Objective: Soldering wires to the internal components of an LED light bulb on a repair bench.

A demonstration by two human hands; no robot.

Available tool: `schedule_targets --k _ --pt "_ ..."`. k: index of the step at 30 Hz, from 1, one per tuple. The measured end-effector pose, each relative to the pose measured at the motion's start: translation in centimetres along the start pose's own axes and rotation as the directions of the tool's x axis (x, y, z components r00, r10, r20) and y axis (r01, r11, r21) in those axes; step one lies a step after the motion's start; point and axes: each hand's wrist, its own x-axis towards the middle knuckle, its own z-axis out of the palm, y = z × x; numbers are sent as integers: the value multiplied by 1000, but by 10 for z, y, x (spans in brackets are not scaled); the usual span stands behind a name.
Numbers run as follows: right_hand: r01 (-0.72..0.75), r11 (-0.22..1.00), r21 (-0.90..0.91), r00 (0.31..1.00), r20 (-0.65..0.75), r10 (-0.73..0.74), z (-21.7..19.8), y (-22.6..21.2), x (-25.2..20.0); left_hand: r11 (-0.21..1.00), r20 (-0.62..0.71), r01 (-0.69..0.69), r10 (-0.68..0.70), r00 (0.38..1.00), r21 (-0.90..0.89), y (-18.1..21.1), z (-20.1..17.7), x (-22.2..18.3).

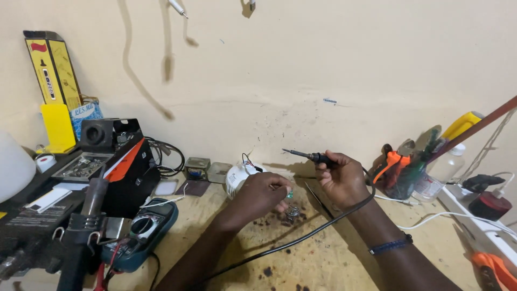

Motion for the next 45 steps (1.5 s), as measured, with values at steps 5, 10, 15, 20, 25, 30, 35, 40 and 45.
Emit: schedule_targets --k 5,10,15,20,25,30,35,40,45 --pt "47 999 -11 999 7 -47 7 -5 -13 998 -19 -45 44 999 -40 -17 8 27" --pt "222 952 -213 975 32 -220 26 -4 -40 999 -217 -10 -2 976 -54 -21 12 27" --pt "516 717 -469 844 135 -519 50 6 -64 948 -456 -113 -38 889 -299 -22 2 28" --pt "640 547 -539 754 303 -583 55 15 -74 957 -474 -54 -91 876 -284 -28 -3 42" --pt "700 429 -571 692 395 -604 58 18 -83 961 -480 -21 -119 869 -276 -30 2 48" --pt "700 445 -559 698 403 -592 68 20 -96 974 -481 6 -117 869 -225 -24 1 40" --pt "699 435 -567 696 400 -597 67 22 -95 977 -484 1 -107 869 -213 -24 3 39" --pt "703 447 -552 689 377 -619 60 17 -85 971 -478 2 -120 870 -241 -24 1 35" --pt "733 443 -516 663 400 -632 62 17 -89 945 -458 -46 -115 881 -325 -14 3 24"
